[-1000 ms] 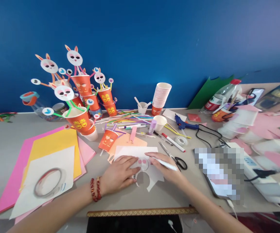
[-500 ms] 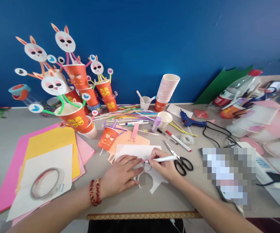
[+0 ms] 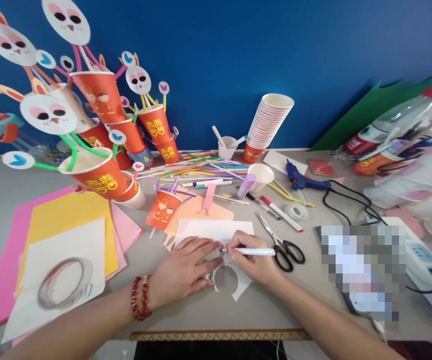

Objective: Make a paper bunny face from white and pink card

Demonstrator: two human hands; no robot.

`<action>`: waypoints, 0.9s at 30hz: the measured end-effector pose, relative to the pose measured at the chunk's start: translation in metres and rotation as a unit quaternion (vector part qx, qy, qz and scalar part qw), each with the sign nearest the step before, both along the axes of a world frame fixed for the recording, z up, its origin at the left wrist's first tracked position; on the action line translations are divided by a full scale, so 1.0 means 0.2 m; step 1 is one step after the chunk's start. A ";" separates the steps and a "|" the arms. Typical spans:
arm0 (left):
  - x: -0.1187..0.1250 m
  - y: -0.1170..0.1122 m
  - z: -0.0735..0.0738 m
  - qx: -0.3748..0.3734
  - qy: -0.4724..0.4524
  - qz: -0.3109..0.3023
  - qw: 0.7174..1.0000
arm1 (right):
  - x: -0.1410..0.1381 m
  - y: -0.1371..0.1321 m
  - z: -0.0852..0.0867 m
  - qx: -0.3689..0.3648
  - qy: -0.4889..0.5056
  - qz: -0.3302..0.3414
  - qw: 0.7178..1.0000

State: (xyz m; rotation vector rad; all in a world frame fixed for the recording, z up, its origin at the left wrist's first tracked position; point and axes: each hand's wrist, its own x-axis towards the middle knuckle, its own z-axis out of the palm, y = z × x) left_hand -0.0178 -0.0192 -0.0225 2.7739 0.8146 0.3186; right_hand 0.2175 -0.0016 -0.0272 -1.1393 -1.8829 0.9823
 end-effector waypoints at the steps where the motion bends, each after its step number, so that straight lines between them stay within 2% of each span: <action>1: 0.00 0.00 0.00 0.000 0.000 0.000 1.000 | 0.00 0.00 0.00 -0.003 -0.001 0.002 1.000; 27: 0.01 0.00 0.01 -0.010 -0.014 0.005 1.000 | -0.01 0.00 0.01 -0.014 -0.027 0.006 1.000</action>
